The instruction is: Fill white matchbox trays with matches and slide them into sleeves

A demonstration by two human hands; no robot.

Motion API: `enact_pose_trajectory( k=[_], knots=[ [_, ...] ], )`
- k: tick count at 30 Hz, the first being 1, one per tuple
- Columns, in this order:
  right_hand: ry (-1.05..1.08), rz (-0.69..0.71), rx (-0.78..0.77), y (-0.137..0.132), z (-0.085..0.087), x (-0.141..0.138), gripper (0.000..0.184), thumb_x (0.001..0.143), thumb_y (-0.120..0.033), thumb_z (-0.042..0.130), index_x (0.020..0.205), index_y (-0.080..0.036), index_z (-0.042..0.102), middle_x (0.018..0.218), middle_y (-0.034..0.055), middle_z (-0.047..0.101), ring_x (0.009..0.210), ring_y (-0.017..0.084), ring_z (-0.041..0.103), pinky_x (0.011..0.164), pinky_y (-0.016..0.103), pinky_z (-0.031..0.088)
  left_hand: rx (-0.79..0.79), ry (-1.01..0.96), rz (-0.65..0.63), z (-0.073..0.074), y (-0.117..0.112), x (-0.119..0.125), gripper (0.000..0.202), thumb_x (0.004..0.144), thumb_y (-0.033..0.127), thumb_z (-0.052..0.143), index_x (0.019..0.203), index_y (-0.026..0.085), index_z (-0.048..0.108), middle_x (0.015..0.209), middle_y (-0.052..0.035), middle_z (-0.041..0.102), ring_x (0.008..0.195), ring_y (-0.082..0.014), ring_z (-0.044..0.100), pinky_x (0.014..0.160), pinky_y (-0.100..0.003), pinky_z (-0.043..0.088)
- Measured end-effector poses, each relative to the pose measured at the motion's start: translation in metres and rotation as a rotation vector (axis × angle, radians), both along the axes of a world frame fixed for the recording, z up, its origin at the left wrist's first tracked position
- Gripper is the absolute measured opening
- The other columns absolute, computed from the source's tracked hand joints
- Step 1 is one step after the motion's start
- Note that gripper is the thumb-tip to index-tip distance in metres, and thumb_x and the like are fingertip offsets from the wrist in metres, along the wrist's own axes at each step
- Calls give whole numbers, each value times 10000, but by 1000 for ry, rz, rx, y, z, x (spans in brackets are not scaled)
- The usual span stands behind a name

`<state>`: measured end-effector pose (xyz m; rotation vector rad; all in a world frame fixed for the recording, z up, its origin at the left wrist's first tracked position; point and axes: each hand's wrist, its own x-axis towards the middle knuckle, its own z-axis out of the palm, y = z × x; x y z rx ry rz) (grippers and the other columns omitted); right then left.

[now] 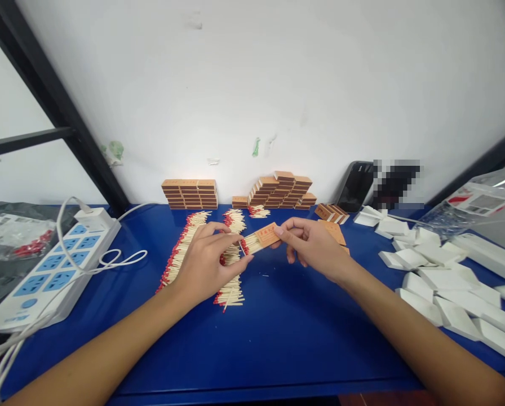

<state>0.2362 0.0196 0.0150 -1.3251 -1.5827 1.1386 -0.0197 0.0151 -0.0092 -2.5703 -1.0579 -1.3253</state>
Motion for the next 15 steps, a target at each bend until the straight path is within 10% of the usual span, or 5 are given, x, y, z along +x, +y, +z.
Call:
enact_pose_trajectory(
  k=[8,15],
  knots=[
    [-88,210,112,-12,-9,-8,615,1026,-632,540,1477,-213,557,743,-2,696,555,150,640,420,244,490,-11,0,-39,-4,2,-1,369,862,432,858,1139,201,778,1006,-83,802,1059,-274,688,917,-451,572],
    [-146,435,138,-25,-8,-19,567,1088,-579,451,1537,-254,572,821,10,703,673,148,668,538,250,510,40,-12,-105,-4,-5,5,472,767,545,895,1054,192,768,826,-26,778,975,-254,680,884,-425,524]
  ],
)
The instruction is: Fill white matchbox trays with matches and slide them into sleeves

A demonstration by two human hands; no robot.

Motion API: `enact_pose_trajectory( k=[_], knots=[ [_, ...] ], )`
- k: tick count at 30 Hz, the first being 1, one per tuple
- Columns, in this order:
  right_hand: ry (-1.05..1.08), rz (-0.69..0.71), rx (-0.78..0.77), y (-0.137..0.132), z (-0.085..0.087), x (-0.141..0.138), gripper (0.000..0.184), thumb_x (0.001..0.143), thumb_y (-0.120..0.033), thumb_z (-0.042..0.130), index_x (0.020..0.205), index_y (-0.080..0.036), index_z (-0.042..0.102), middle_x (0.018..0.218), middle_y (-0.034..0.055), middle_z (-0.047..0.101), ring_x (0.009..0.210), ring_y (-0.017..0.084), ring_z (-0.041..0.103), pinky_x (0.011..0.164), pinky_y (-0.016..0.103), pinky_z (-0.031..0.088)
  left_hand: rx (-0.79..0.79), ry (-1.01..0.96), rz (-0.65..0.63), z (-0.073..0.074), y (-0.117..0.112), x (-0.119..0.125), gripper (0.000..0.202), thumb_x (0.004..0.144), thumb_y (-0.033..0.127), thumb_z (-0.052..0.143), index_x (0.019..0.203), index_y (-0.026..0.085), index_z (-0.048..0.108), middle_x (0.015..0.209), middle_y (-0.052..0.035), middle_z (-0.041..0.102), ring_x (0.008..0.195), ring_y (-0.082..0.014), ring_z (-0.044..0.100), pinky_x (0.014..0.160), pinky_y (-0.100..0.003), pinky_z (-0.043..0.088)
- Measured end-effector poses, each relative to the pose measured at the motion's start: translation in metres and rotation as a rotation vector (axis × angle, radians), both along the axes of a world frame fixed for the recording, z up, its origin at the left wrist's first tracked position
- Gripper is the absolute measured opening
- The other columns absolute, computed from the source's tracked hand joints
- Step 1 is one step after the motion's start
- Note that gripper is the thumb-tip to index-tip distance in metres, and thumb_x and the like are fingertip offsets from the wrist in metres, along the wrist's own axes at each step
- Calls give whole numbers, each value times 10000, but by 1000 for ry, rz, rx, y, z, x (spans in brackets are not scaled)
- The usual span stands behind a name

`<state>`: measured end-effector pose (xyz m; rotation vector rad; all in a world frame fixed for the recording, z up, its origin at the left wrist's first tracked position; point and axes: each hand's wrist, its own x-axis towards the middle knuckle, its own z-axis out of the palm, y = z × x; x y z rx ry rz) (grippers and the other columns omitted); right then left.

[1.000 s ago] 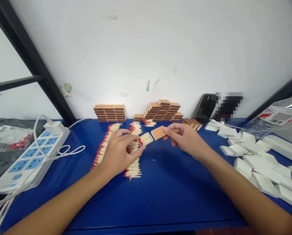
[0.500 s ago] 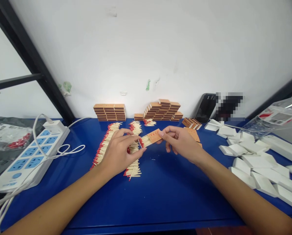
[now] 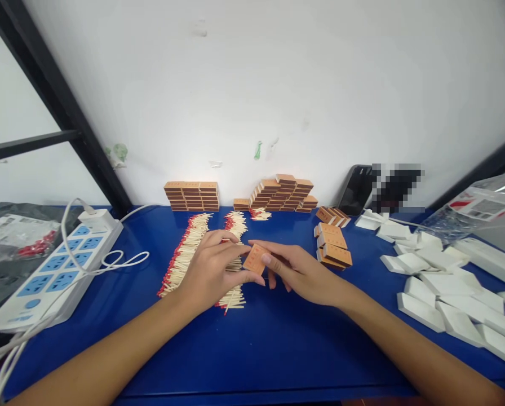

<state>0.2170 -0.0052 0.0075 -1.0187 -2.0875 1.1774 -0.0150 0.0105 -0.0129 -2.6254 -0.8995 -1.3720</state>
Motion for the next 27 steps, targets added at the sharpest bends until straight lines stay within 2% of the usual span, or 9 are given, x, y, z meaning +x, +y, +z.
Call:
enact_pose_trajectory(
  k=[4,6,8,10,12,16,18,22,27],
  knots=[
    [-85,3,14,1,4,9,603,1077,-527,512,1611,-250,464,839,9,725,732,176,697,677,311,552,15,-3,10,-1,1,-1,443,770,542,900,1020,198,774,799,-23,765,956,-248,687,870,-413,531],
    [-142,-24,46,3,8,16,614,1057,-502,562,1615,-276,439,896,19,750,781,196,710,738,346,560,0,-4,32,-1,2,-1,398,802,509,898,1033,205,785,845,-41,772,965,-253,692,867,-414,543],
    [-186,-49,106,6,13,23,533,1021,-519,622,1503,-301,553,985,34,761,838,209,706,763,357,553,-27,17,30,-1,2,-2,338,850,435,875,1080,203,787,924,-64,789,1003,-262,700,904,-436,551],
    [-239,-63,174,9,16,30,437,961,-573,694,1298,-295,684,1020,40,751,855,216,684,751,355,541,-55,58,16,-1,0,-1,315,872,381,850,1120,200,779,934,-66,797,1052,-280,704,954,-472,542],
    [-316,-84,253,15,17,37,422,906,-611,745,1169,-281,735,1026,49,741,869,229,667,752,364,535,-72,90,9,-1,-2,-1,295,893,367,828,1135,207,772,907,-56,801,1091,-295,699,984,-498,529],
    [-443,-249,527,35,10,63,440,934,-613,698,1165,-246,773,1153,117,735,1061,306,651,925,455,519,-67,89,24,2,-2,-1,236,945,338,772,1148,217,764,969,-58,818,1114,-295,689,1014,-509,520],
    [-521,-366,666,49,3,81,478,950,-624,659,1167,-219,790,1141,154,732,1128,354,620,979,506,485,-46,74,31,4,-1,-1,204,953,319,757,1128,216,766,993,-57,821,1095,-287,691,1011,-500,524],
    [-760,-559,783,70,-10,108,485,961,-626,612,1145,-227,817,1170,175,717,1129,397,556,904,536,452,-36,79,22,5,-1,-1,172,962,297,737,1104,202,765,976,-49,820,1083,-283,692,1004,-494,524],
    [-968,-571,841,75,-15,109,407,981,-498,591,1158,-203,808,1247,212,690,1171,426,506,867,538,435,-73,86,-14,3,-4,1,190,951,320,751,1110,217,764,1001,-53,820,1107,-282,695,1012,-499,522]
  ],
)
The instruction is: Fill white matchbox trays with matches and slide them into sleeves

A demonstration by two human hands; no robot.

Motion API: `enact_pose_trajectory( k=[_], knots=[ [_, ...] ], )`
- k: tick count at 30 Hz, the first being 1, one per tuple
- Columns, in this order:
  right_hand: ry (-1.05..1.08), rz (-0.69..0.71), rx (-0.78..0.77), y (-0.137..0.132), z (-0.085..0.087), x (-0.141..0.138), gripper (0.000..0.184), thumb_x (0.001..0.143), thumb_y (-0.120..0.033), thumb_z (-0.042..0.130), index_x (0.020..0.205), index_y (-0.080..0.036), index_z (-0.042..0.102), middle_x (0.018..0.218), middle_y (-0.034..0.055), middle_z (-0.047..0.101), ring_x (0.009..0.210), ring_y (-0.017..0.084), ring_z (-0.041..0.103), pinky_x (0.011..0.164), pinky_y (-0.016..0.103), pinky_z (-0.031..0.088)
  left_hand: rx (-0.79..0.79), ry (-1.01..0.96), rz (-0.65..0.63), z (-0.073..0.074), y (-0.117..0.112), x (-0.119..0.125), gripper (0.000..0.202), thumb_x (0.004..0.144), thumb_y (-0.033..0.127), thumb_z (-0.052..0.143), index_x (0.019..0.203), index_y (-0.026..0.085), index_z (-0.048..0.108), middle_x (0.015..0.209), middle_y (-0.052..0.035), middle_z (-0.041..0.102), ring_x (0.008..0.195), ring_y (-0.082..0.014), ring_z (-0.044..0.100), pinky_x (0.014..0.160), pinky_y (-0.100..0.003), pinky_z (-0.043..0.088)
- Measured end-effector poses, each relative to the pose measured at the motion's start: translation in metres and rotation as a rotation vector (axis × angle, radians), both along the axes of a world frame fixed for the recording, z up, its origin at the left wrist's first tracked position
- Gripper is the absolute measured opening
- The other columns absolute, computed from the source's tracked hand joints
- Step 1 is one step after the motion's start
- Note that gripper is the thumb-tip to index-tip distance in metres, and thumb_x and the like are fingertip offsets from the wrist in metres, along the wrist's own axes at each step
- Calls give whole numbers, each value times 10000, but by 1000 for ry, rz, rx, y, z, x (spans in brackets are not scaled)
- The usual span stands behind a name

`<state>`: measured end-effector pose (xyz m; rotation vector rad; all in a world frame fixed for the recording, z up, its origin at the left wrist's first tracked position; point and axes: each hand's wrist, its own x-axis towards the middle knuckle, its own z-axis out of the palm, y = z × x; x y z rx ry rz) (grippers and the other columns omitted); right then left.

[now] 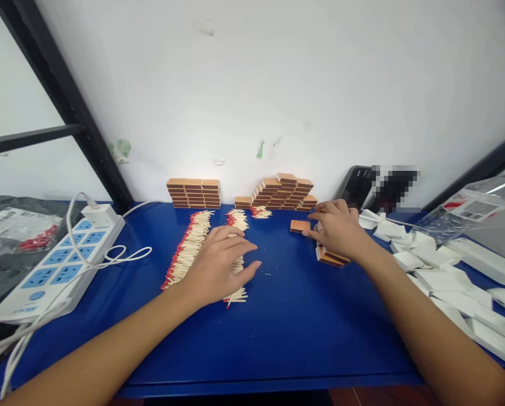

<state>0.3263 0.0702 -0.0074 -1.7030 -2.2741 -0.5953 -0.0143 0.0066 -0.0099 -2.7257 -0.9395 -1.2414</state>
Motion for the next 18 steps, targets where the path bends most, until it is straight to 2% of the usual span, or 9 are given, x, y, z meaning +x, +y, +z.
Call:
enact_pose_trajectory(
  k=[4,6,9,13,18],
  knots=[
    [-7,195,45,5,20,-31,334,1015,-367,559,1204,-182,763,1166,181,704,1101,357,564,910,488,453,-26,9,-53,-1,-2,1,175,941,329,763,1082,226,766,975,-50,808,1101,-274,702,1013,-480,537],
    [-44,293,31,14,33,-60,284,1024,-330,555,1156,-181,758,1088,152,720,1070,334,585,934,467,448,-12,-1,-75,-2,-3,1,157,938,317,767,1057,215,763,953,-49,799,1085,-262,704,1011,-463,543],
    [-197,364,11,35,46,-111,243,1001,-264,588,1126,-131,748,1097,179,725,1110,338,570,928,438,419,22,-35,-81,-3,-3,2,136,939,301,763,1036,205,754,932,-46,791,1070,-252,703,1008,-444,547],
    [-363,310,38,68,45,-161,245,962,-147,552,1092,-76,747,1102,223,713,1121,358,534,872,446,370,47,-66,-83,-4,-2,2,121,955,286,736,1045,206,747,933,-41,789,1066,-241,701,1001,-425,551],
    [-420,267,24,86,33,-179,305,968,-109,485,1109,-75,753,1122,232,712,1135,353,502,857,442,333,73,-40,-85,-5,-3,4,94,977,283,684,988,211,744,897,-39,784,1043,-240,707,961,-418,559]
  ],
)
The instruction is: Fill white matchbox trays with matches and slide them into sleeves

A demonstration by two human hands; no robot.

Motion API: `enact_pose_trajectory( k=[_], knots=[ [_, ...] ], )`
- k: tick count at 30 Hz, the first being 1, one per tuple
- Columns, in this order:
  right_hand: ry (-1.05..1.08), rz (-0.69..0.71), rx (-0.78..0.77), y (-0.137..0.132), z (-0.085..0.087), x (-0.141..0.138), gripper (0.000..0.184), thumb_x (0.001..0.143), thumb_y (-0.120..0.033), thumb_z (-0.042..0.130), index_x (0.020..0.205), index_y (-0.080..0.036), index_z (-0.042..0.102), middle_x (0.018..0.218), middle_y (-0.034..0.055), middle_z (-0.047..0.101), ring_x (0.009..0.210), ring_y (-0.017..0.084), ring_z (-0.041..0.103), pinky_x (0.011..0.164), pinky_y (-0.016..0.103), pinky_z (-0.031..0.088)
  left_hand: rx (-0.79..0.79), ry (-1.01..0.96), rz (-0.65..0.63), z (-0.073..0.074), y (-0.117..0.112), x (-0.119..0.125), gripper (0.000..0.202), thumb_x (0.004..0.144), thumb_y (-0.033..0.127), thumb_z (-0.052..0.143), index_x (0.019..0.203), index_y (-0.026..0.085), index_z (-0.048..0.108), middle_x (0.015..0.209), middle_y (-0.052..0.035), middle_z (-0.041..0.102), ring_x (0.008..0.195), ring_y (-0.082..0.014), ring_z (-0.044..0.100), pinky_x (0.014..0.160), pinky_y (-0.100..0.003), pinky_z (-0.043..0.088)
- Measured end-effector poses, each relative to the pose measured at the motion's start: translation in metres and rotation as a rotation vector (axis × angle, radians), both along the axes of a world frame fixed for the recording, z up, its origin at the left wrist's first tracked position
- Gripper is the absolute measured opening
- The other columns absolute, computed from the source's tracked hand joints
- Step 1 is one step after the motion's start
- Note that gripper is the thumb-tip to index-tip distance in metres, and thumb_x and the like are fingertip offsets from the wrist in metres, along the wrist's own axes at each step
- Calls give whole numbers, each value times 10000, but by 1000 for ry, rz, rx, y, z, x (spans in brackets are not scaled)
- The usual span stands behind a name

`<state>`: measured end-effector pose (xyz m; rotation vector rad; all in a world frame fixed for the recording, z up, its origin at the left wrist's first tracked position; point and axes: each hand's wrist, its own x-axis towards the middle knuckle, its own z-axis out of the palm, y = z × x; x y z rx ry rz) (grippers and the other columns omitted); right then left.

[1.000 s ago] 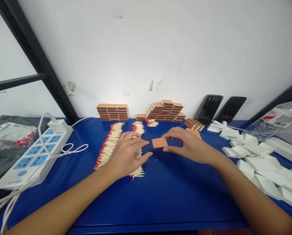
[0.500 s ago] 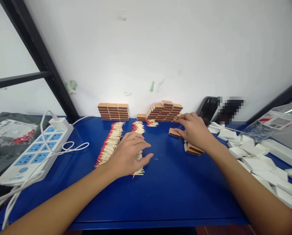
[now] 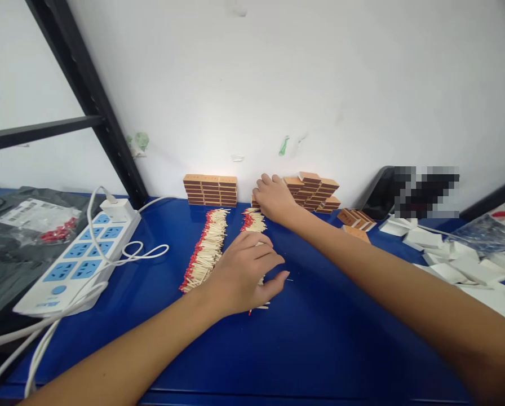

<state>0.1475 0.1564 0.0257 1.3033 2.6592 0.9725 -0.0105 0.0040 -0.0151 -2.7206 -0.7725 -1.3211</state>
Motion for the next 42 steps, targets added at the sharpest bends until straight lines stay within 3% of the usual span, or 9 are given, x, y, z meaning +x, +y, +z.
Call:
enact_pose_trajectory(
  k=[10,15,18,22,24,26,29,34,42],
  knots=[
    [36,9,33,15,-7,-4,307,945,-32,475,1137,-39,714,1125,237,731,1132,355,537,856,429,324,27,10,-16,-2,1,1,103,985,272,677,962,193,740,885,-42,777,989,-226,709,931,-396,562],
    [109,34,89,-16,18,3,238,924,-99,553,1106,-88,706,1032,198,752,1089,352,545,827,417,323,37,-15,-36,-3,1,0,69,967,251,705,958,191,736,872,-36,774,980,-223,708,916,-386,560],
    [243,-14,159,-58,46,39,195,929,-243,614,1079,-142,689,1012,174,750,1027,348,564,804,415,339,34,-27,-43,-1,-1,1,55,962,241,715,961,190,735,866,-34,771,973,-220,708,924,-383,568],
    [489,-248,156,-90,66,133,185,887,-374,685,955,-202,684,905,118,746,871,297,581,728,382,355,29,-6,-59,2,-5,2,61,968,244,709,958,190,737,871,-38,768,962,-215,709,901,-369,583],
    [527,-462,86,-88,61,184,225,886,-426,685,877,-201,687,848,127,738,814,283,594,682,381,358,25,-6,-61,1,-4,1,68,965,255,719,952,191,738,859,-33,764,963,-215,708,913,-374,585],
    [575,-681,-41,-81,51,226,282,884,-468,685,933,-193,723,929,153,767,824,289,630,662,387,370,13,-3,-54,0,-3,0,64,958,248,731,960,186,744,876,-37,765,977,-219,710,923,-380,583],
    [581,-893,-253,-71,33,267,346,865,-509,690,1001,-196,750,1011,159,783,876,309,675,683,390,416,1,-5,-46,-1,1,-2,65,953,241,743,979,182,753,881,-37,766,978,-218,712,928,-384,580],
    [511,-954,-386,-67,16,285,291,827,-426,715,1003,-196,747,1023,163,786,915,318,712,702,377,463,-5,8,-43,-1,3,-3,72,951,235,749,996,178,754,870,-34,772,983,-221,712,940,-397,579],
    [536,-910,-485,-65,10,283,341,837,-505,744,921,-174,751,986,171,795,904,306,731,759,385,512,-13,16,-34,1,3,-3,60,954,244,746,987,195,756,860,-29,773,961,-222,721,921,-403,594]
  ],
)
